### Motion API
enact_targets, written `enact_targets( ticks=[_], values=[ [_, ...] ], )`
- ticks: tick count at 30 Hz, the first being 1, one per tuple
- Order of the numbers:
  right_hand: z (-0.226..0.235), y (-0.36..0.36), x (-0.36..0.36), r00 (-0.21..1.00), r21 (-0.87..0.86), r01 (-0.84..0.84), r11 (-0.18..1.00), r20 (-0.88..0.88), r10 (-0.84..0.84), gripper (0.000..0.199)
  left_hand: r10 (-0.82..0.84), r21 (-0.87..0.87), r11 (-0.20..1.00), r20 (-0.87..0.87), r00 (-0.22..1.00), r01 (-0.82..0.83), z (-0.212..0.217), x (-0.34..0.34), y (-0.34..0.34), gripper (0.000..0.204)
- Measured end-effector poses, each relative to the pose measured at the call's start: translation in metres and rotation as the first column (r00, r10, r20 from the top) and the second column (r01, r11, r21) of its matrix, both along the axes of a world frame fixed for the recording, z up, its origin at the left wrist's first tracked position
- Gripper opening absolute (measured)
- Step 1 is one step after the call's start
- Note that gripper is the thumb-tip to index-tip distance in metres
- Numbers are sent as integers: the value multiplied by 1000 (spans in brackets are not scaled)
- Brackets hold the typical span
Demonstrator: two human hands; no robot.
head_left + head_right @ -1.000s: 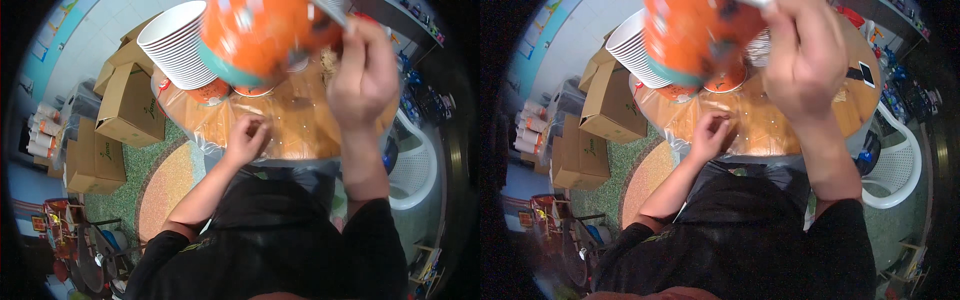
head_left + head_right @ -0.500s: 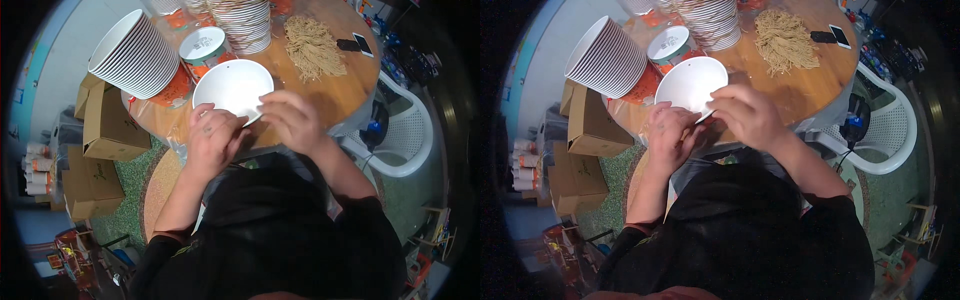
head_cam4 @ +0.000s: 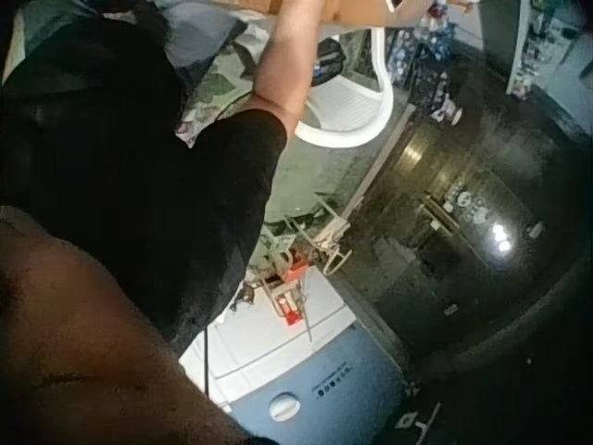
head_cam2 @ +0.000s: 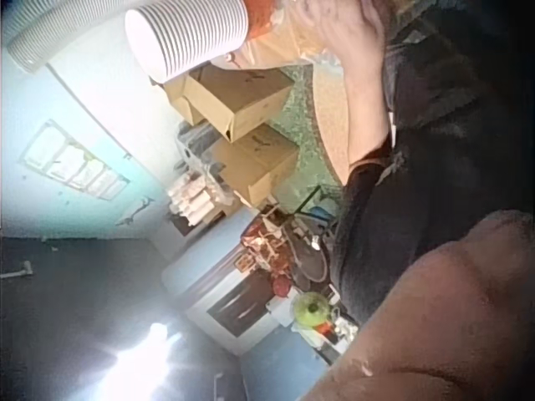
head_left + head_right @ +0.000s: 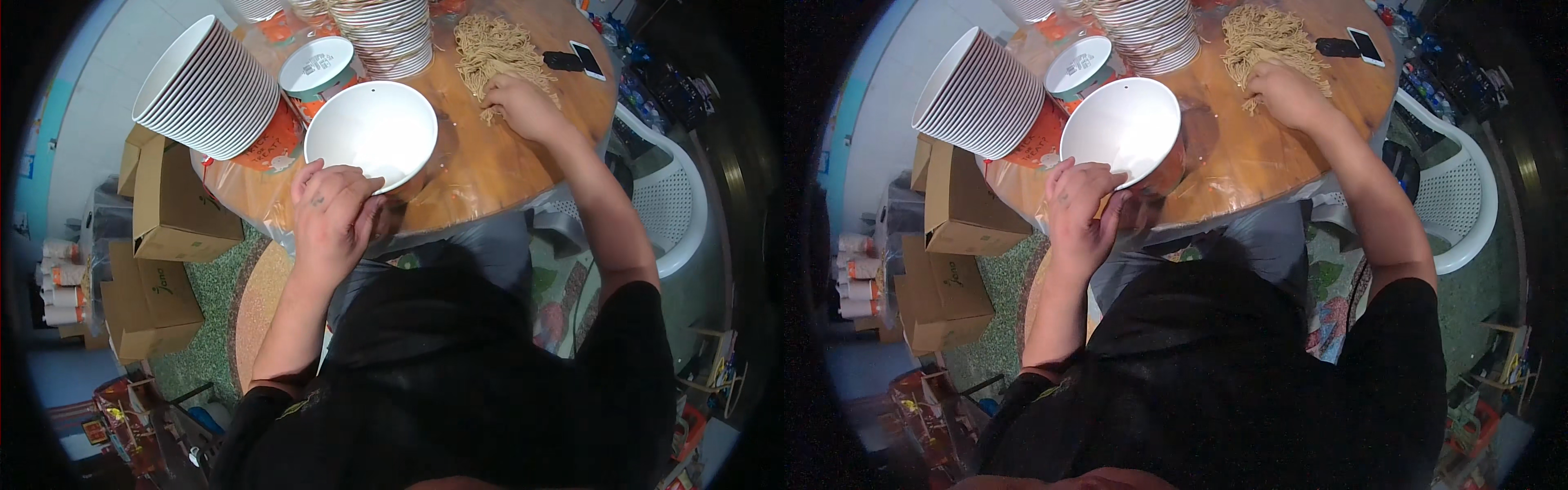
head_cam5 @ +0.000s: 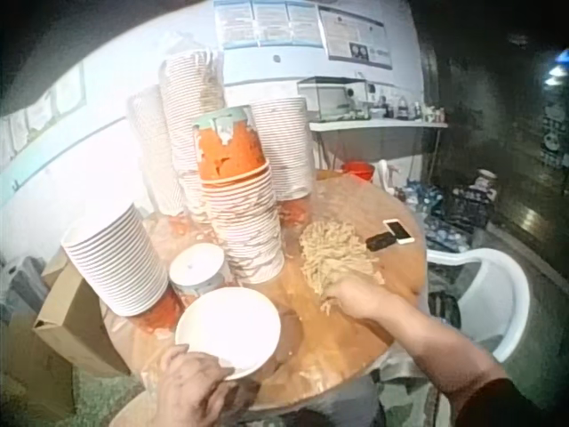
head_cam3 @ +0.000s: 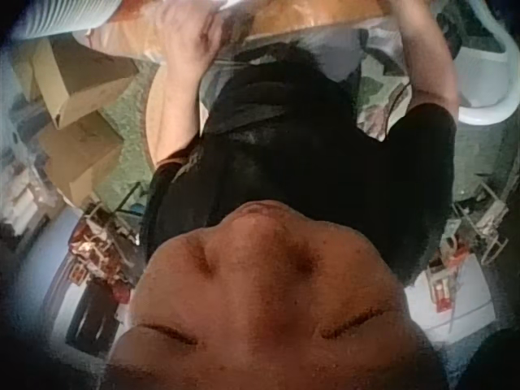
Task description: Tying rubber bands around individual paper cups to secure or mark them.
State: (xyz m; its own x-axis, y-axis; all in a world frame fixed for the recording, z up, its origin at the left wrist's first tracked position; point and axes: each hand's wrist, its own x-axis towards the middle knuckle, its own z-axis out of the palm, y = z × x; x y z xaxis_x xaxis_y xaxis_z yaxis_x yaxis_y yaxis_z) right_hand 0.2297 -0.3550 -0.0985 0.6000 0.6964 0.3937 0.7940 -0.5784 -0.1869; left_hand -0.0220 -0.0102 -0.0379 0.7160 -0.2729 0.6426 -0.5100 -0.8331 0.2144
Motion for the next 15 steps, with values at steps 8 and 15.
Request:
enact_targets(
  ticks=[8, 15],
  values=[
    [10, 0, -18, 999, 4, 36, 999, -3, -36, 6, 56, -10, 998, 33, 998, -56, -1, -3, -4, 31],
    [-2, 11, -42, 999, 224, -27, 974, 28, 22, 9, -6, -50, 999, 128, 992, 13, -9, -8, -5, 37]
  ],
)
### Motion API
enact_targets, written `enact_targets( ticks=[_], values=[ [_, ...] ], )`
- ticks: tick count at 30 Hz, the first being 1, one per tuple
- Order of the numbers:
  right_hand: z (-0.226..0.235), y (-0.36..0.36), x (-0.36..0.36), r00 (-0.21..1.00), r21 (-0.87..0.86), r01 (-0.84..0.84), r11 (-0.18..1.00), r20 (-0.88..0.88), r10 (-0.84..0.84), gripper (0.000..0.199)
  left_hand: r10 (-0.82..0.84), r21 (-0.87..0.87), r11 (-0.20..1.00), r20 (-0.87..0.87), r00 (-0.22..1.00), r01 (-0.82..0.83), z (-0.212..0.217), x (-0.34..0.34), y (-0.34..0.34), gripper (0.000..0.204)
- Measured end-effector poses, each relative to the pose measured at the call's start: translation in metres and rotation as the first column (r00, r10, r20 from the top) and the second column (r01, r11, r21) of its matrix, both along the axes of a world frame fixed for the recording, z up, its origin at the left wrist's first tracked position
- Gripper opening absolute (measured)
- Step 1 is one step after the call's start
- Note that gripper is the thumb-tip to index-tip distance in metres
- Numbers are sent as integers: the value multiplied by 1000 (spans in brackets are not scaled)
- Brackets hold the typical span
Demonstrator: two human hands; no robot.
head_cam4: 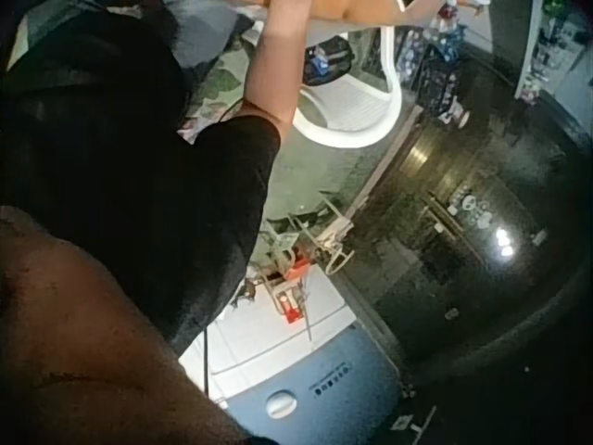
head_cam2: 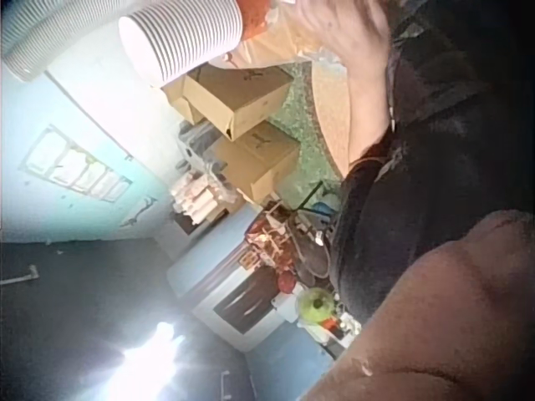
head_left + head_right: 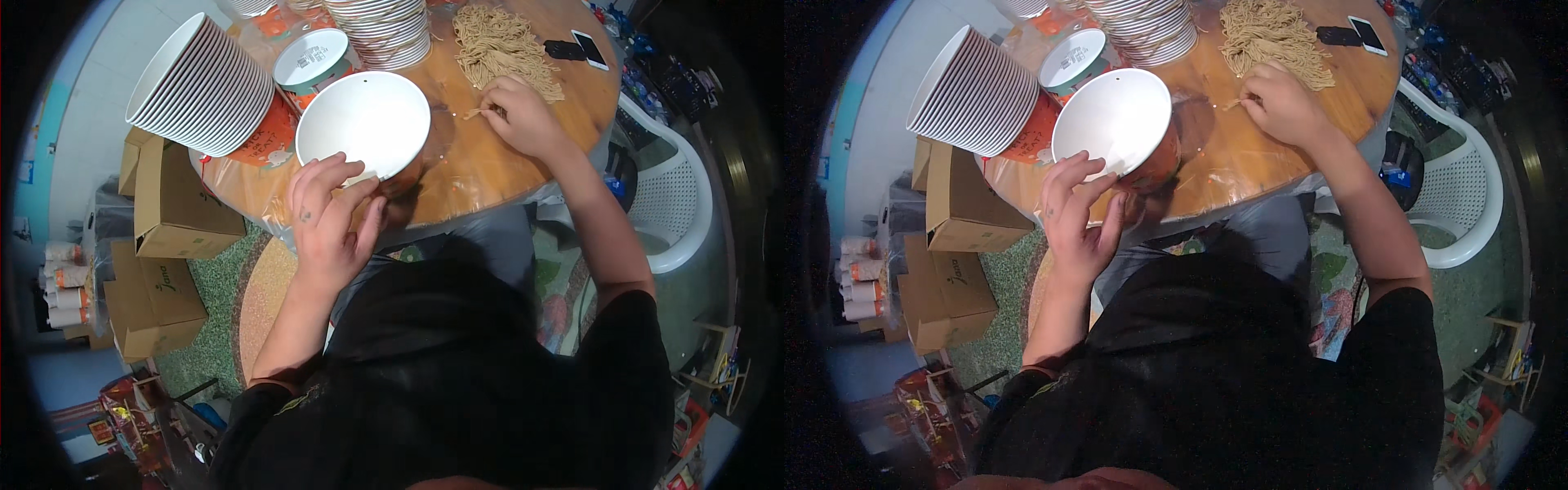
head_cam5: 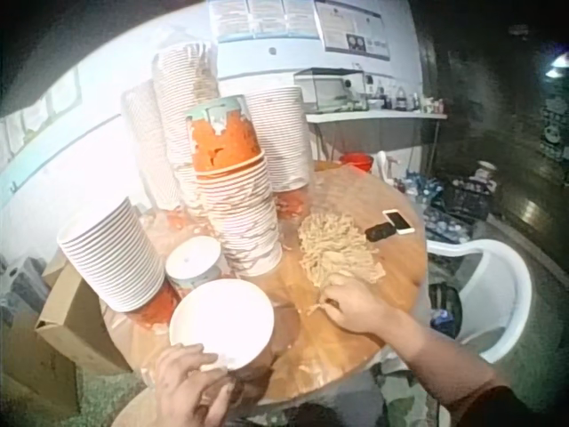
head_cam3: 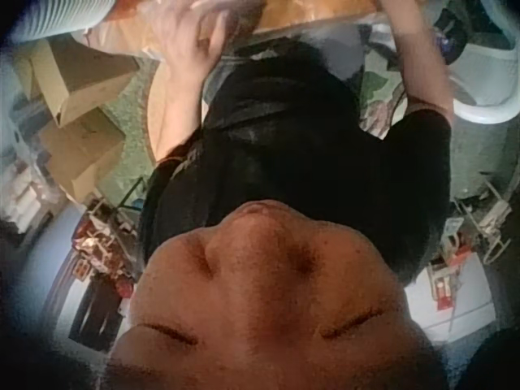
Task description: Tying rubber bands around individual paper cups to secure or mark them.
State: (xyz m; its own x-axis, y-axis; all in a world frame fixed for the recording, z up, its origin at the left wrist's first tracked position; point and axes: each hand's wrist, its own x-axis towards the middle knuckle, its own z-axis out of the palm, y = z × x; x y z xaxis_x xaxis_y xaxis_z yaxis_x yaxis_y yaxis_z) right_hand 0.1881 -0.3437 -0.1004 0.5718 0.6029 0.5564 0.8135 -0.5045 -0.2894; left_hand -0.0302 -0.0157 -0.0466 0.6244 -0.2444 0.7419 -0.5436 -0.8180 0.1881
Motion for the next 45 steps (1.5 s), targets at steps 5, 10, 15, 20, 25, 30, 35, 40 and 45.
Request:
enact_targets(
  ticks=[5, 10, 15, 20, 25, 30, 35, 40, 45],
  values=[
    [6, 14, -14, 1000, 49, -13, 999, -12, 14, 7, -25, -6, 1000, 28, 999, 26, 4, -3, -1, 38],
    [51, 53, -101, 926, 309, 49, 950, -370, 72, 5, -33, -41, 999, 37, 999, 35, 7, -14, -1, 43],
    [86, 76, -162, 888, 359, 5, 933, -431, 161, 9, -133, -181, 976, -40, 990, 124, 9, -17, -9, 49],
    [85, 87, -183, 823, 369, 0, 929, -528, 210, 9, -197, -280, 949, -173, 965, 144, 14, -23, -14, 45],
    [78, 94, -191, 828, 384, -87, 919, -485, 281, 10, -265, -248, 944, -174, 948, 218, 5, -30, -5, 28],
    [77, 102, -194, 820, 375, -115, 920, -486, 301, 13, -278, -319, 927, -227, 933, 199, 5, -38, -2, 14],
    [64, 113, -196, 955, 404, -117, 907, -206, 215, 12, -326, -411, 892, -299, 897, 187, 5, -38, 1, 7],
    [59, 122, -198, 951, 477, -139, 868, -180, 251, 15, -377, -543, 834, -426, 823, 101, -2, -43, 11, 10],
    [52, 125, -201, 970, 507, -41, 861, -185, 155, 14, -225, -432, 891, -148, 963, 142, 2, -31, 16, 13]
  ],
)
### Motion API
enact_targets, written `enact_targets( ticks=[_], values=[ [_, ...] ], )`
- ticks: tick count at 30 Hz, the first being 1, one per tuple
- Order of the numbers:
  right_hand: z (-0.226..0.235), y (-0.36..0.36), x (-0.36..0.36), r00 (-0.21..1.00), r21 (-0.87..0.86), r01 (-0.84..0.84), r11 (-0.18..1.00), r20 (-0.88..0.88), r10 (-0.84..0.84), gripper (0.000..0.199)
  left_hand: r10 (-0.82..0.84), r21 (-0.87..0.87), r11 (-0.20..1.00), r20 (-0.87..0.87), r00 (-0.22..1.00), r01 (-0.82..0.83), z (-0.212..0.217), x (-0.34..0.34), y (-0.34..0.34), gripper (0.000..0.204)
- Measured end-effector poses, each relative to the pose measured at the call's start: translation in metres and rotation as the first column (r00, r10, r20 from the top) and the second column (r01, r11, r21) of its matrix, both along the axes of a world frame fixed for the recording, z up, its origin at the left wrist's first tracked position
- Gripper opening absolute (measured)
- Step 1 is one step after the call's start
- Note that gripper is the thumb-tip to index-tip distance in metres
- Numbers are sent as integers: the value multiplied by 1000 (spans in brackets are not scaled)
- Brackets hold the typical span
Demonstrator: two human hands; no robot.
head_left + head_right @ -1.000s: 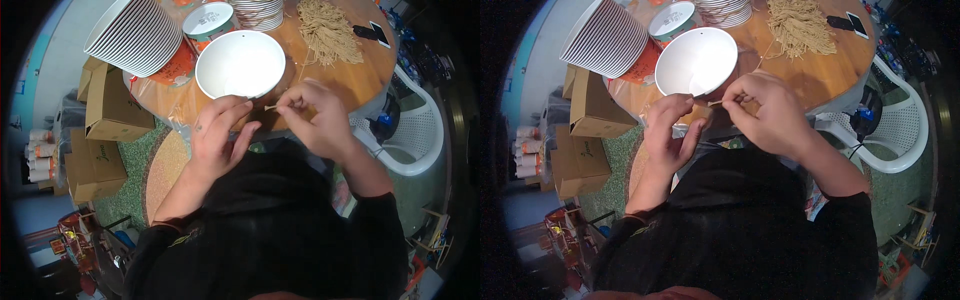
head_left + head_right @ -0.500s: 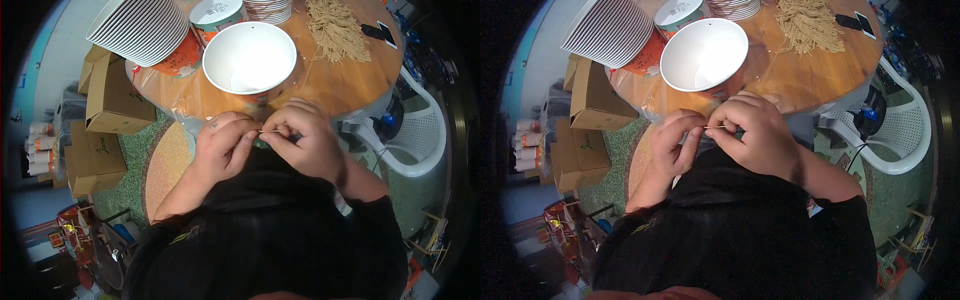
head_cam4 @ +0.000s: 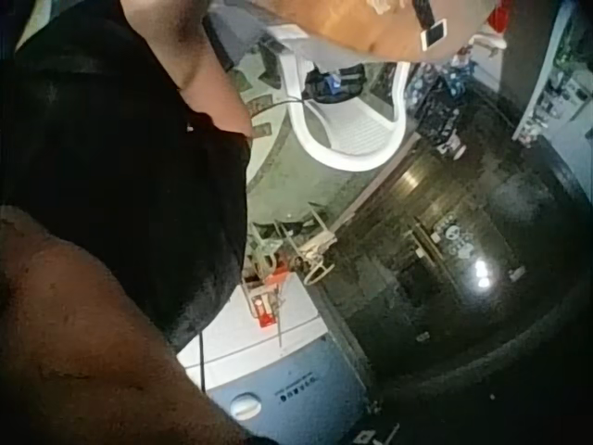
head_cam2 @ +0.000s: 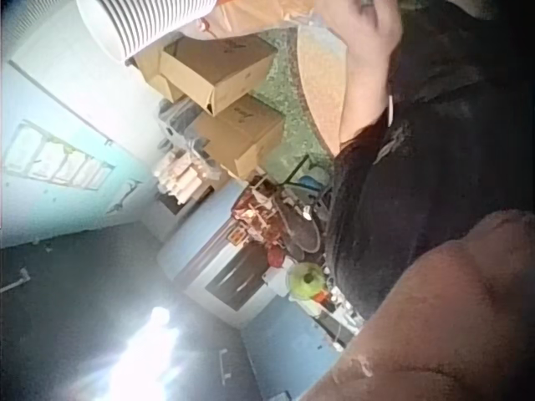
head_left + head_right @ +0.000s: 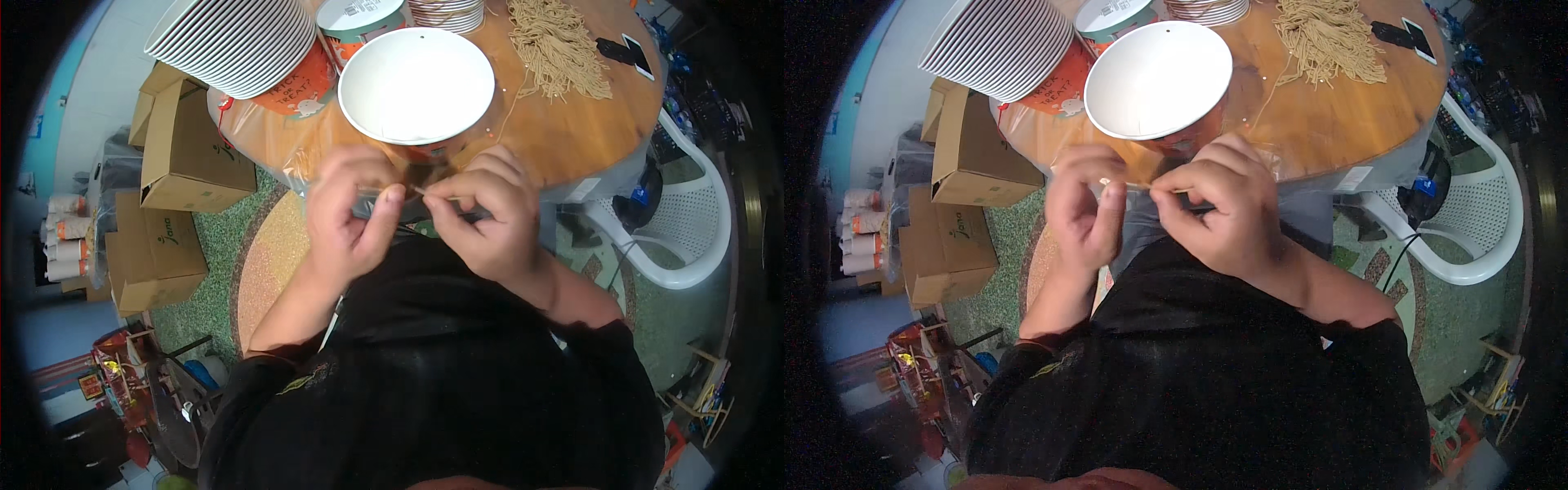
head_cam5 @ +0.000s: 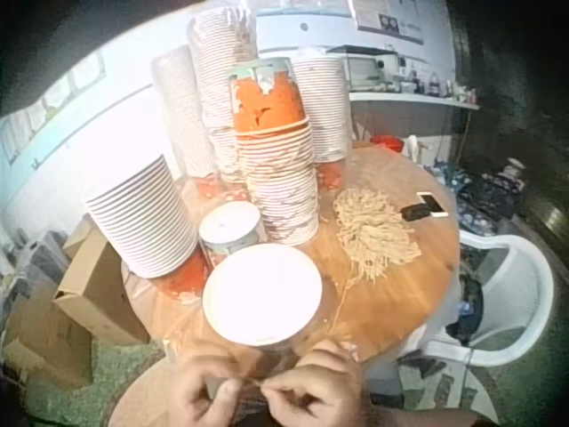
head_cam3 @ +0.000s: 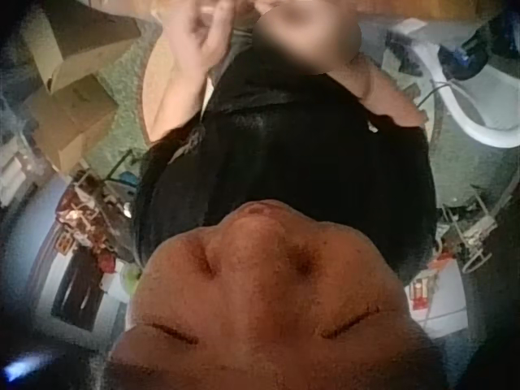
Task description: Tying rubber bands around individual paper cups to secure or mark them.
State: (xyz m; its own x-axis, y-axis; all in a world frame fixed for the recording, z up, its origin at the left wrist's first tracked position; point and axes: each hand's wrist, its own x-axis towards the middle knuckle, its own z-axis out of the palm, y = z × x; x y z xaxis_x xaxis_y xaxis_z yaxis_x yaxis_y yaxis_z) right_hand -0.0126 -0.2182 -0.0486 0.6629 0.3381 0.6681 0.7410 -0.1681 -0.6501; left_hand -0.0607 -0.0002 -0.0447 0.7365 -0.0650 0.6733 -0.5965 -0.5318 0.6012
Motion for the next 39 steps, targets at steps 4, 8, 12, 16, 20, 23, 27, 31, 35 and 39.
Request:
enact_targets(
  ticks=[4, 8, 12, 16, 20, 23, 27, 31, 35, 39],
  values=[
    [-17, 3, 9, 989, 52, 125, 991, 78, -129, 16, 45, 410, 907, 127, 991, -94, 29, 29, 20, 48],
    [-22, 4, 12, 978, 71, 164, 984, 121, -172, 17, -12, 619, 781, -129, 992, 90, 42, 44, 29, 41],
    [-34, 9, 15, 980, 150, 188, 971, 40, -196, 18, -5, 553, 826, -180, 984, 106, 53, 46, 7, 30],
    [-44, 12, 16, 978, 214, 209, 954, -42, -205, 16, 14, 469, 874, -279, 960, 124, 54, 49, -4, 35],
    [-52, 14, 17, 971, 255, 232, 939, -116, -208, 16, 53, 496, 860, -312, 949, 115, 48, 50, -9, 38],
    [-55, 15, 19, 967, 279, 240, 930, -153, -204, 16, 71, 514, 851, -323, 944, 112, 47, 52, -11, 36],
    [-61, 14, 18, 973, 253, 183, 950, -184, -138, 9, 47, 489, 860, -366, 930, 149, 55, 52, -13, 32],
    [-58, 13, 18, 975, 250, 187, 950, -164, -149, 9, 5, 484, 845, -430, 903, 226, 70, 53, -11, 28],
    [-58, 16, 19, 971, 295, 196, 935, -193, -143, 9, -40, 460, 841, -473, 880, 285, 75, 58, -5, 24],
    [-49, 18, 17, 958, 258, 253, 932, -200, -205, 10, -30, 472, 806, -571, 820, 358, 80, 70, -1, 20]
  ],
)
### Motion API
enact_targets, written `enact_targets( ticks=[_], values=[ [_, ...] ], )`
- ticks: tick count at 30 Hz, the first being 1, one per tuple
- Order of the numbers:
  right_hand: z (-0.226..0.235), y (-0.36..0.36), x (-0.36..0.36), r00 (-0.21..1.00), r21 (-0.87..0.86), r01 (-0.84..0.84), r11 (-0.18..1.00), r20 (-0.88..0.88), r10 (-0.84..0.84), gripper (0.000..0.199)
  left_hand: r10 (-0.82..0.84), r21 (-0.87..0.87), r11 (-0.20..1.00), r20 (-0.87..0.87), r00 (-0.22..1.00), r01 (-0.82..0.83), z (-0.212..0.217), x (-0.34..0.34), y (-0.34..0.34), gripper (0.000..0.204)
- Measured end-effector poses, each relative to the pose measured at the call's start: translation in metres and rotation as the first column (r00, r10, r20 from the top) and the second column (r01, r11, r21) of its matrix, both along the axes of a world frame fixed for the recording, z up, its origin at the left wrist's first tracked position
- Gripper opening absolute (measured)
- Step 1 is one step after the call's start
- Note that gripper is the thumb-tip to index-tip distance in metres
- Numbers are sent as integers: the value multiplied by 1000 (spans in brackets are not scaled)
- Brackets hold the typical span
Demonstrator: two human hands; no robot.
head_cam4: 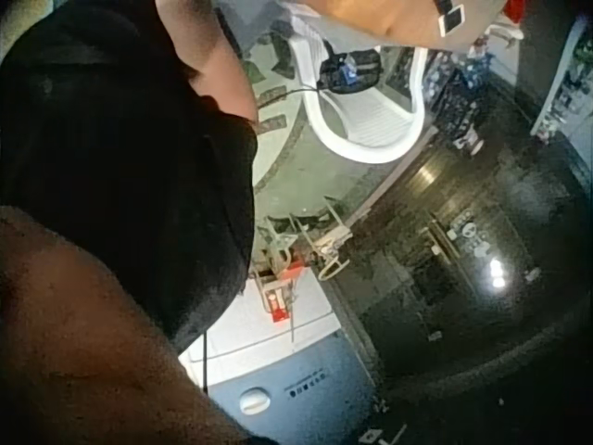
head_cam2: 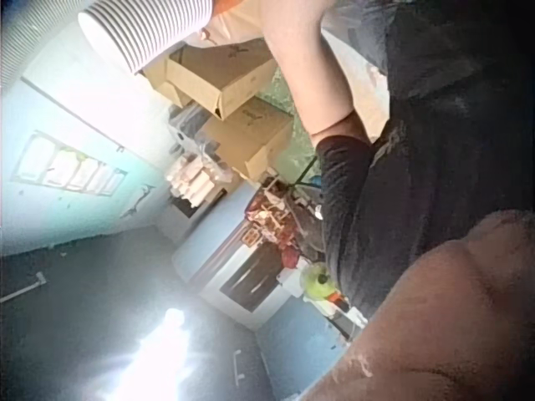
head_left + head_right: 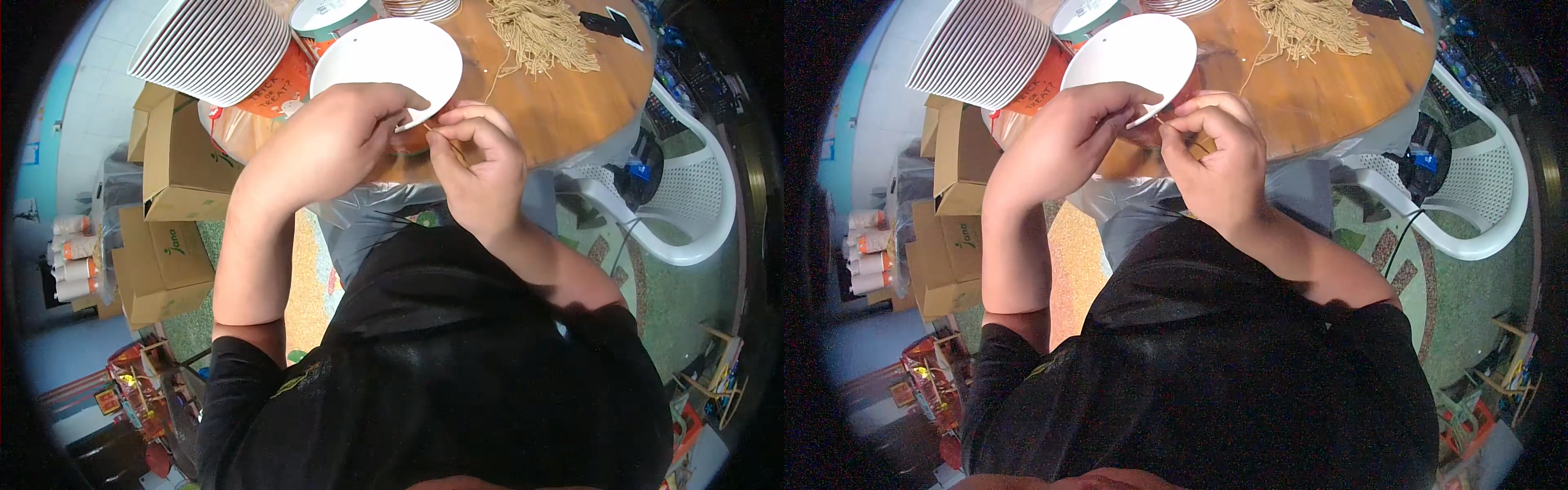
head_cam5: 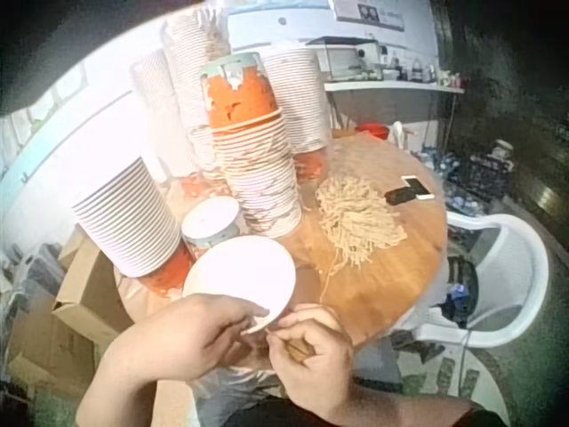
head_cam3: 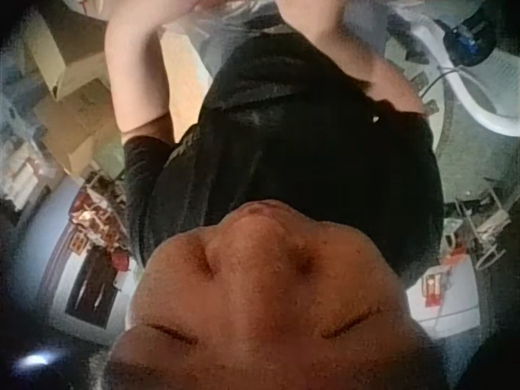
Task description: Tying rubber bands around individual paper cups to secure or mark them.
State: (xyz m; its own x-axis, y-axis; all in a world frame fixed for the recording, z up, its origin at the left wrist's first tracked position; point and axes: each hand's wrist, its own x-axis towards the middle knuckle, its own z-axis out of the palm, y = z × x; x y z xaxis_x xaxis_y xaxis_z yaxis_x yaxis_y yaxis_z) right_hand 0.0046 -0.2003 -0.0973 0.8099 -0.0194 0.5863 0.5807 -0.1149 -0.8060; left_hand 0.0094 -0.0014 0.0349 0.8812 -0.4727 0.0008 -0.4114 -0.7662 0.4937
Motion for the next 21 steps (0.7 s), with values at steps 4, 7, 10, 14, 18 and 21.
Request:
enact_targets(
  ticks=[4, 7, 10, 14, 18, 21],
  values=[
    [4, -1, 3, 995, -79, 70, 994, 75, -64, 11, 3, 11, 1000, -157, 988, -1, 5, 19, 1, 21],
    [6, 0, 3, 985, -71, 131, 989, 123, -121, 15, -116, -108, 989, -137, 984, 101, 0, 28, 5, 21],
    [9, -1, 0, 995, -54, 89, 995, 59, -86, 15, -63, -66, 997, -214, 975, 50, 1, 32, 1, 20],
    [10, -2, 1, 996, -45, 80, 996, 49, -78, 13, -49, -6, 999, -236, 970, 49, 1, 32, 0, 17],
    [10, 0, -1, 978, 51, -75, 996, -189, 83, 13, -60, 44, 997, -83, 995, 63, 2, 26, -1, 16],
    [2, 0, 1, 929, 129, -169, 977, -309, 202, 15, -73, 108, 992, 116, 991, 60, -3, 28, 7, 17]
  ],
)
